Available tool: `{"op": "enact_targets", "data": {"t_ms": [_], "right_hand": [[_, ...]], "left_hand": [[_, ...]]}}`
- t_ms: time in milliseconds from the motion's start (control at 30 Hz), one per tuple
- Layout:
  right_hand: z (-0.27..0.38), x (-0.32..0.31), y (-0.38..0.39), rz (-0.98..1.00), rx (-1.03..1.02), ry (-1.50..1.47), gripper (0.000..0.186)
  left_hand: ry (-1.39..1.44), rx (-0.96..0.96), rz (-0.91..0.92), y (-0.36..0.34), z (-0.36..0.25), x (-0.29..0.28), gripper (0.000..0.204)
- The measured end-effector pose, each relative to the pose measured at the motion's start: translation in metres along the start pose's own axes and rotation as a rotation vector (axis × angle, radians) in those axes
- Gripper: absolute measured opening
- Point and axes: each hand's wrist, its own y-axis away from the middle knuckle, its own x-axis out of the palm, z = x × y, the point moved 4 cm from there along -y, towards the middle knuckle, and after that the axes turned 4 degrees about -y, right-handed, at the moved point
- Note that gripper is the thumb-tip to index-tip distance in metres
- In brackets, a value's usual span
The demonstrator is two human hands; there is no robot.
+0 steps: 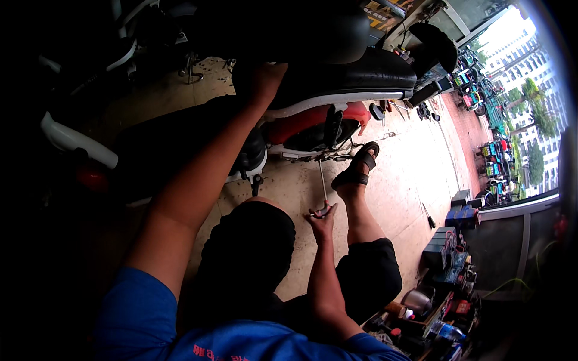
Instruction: The person is repairing the rear wheel of a red and white scooter in a cluttered workshop. They use a wrench to tighten bolts on the wheel hub and a screwdriver to adjust components near the brake assembly.
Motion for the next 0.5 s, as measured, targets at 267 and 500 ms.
{"op": "enact_targets", "data": {"t_ms": [267,500], "right_hand": [[0.012,-0.017,0.001,-0.169,-0.03,0.464,0.107],[-0.011,-0.011,-0.018,-0.238,0.041,0.109,0.079]], "left_hand": [[0.094,0.026,0.062,0.007,0.009,0.023,0.036],[-0.062,0.043,0.009,-0.008,0.015,0.006,0.043]]}}
